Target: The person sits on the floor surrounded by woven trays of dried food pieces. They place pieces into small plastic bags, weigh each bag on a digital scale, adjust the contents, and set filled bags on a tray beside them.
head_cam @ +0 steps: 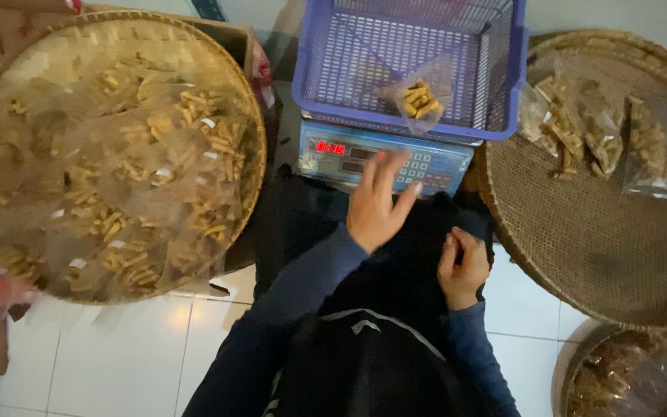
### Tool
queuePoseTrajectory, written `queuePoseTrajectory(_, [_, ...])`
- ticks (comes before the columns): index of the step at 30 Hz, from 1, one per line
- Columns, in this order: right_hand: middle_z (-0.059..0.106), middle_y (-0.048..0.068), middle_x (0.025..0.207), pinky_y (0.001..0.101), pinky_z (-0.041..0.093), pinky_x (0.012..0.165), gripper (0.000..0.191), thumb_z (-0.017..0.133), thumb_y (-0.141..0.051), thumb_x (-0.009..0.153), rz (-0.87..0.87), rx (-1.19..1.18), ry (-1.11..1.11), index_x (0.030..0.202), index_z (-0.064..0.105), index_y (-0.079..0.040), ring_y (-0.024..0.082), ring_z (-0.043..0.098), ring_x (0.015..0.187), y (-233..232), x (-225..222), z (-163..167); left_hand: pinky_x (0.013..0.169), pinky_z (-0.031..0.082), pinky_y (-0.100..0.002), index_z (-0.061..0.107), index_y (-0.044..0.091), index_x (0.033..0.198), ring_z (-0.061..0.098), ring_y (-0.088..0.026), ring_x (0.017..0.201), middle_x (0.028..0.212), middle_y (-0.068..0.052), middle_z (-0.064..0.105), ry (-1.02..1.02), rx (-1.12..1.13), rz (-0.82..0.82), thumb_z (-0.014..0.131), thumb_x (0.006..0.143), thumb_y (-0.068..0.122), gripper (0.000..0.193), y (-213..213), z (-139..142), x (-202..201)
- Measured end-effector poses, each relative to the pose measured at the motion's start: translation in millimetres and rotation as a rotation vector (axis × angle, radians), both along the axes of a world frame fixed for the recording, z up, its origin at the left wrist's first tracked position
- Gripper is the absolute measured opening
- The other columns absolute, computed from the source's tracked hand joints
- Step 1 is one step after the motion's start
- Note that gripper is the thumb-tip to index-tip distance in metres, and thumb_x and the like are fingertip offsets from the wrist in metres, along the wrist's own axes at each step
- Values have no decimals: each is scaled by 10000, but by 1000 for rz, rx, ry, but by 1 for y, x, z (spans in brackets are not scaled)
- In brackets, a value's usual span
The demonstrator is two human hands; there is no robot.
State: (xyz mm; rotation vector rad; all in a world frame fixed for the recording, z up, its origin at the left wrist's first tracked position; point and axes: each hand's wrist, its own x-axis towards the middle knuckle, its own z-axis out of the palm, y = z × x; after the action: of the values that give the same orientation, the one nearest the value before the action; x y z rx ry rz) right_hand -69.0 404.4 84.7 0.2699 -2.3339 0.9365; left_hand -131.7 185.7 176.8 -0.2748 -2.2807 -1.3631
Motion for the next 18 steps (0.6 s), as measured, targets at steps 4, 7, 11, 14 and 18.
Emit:
queuePoseTrajectory(4, [712,152,1044,394,558,781,135,712,-6,992,34,56,25,1123,694,-34,324,693,886,-3,-6,1,1126,499,-498,433,54,1498,545,-425,1330,1436,-201,476,129,-41,163,708,980,421,692,-6,39,-66])
queuePoseTrajectory(7, [718,151,1089,416,554,820,133,710,-17,1023,27,72,25,1152,680,-26,338,683,921,-4,-10,3,769,600,-498,522,72,1378,687,-430,988,1312,-280,518,-211,-192,67,650,933,462,605,-8,50,-120])
queuePoseTrajectory(11, [688,148,1043,394,555,794,126,693,-3,1038,44,41,25,1161,692,-27,300,676,880,-11,-12,6,749,569,-558,593,129,1309,731,-424,857,1102,-187,704,-192,-209,123,600,973,351,402,-12,38,-156])
queuePoseTrajectory(14, [666,144,995,361,542,735,113,698,-2,1050,18,11,-46,1162,699,-19,256,664,817,-17,-10,8,750,561,-558,611,118,1188,738,-401,856,942,-142,759,-240,-246,77,651,913,321,344,-24,32,-170])
queuePoseTrajectory(18, [668,146,1001,359,536,736,108,702,-4,1051,20,55,-35,1157,695,-17,257,652,815,-21,-12,6,748,559,-552,619,124,1154,731,-404,846,868,-166,753,-84,-198,101,660,829,185,334,-58,45,-185])
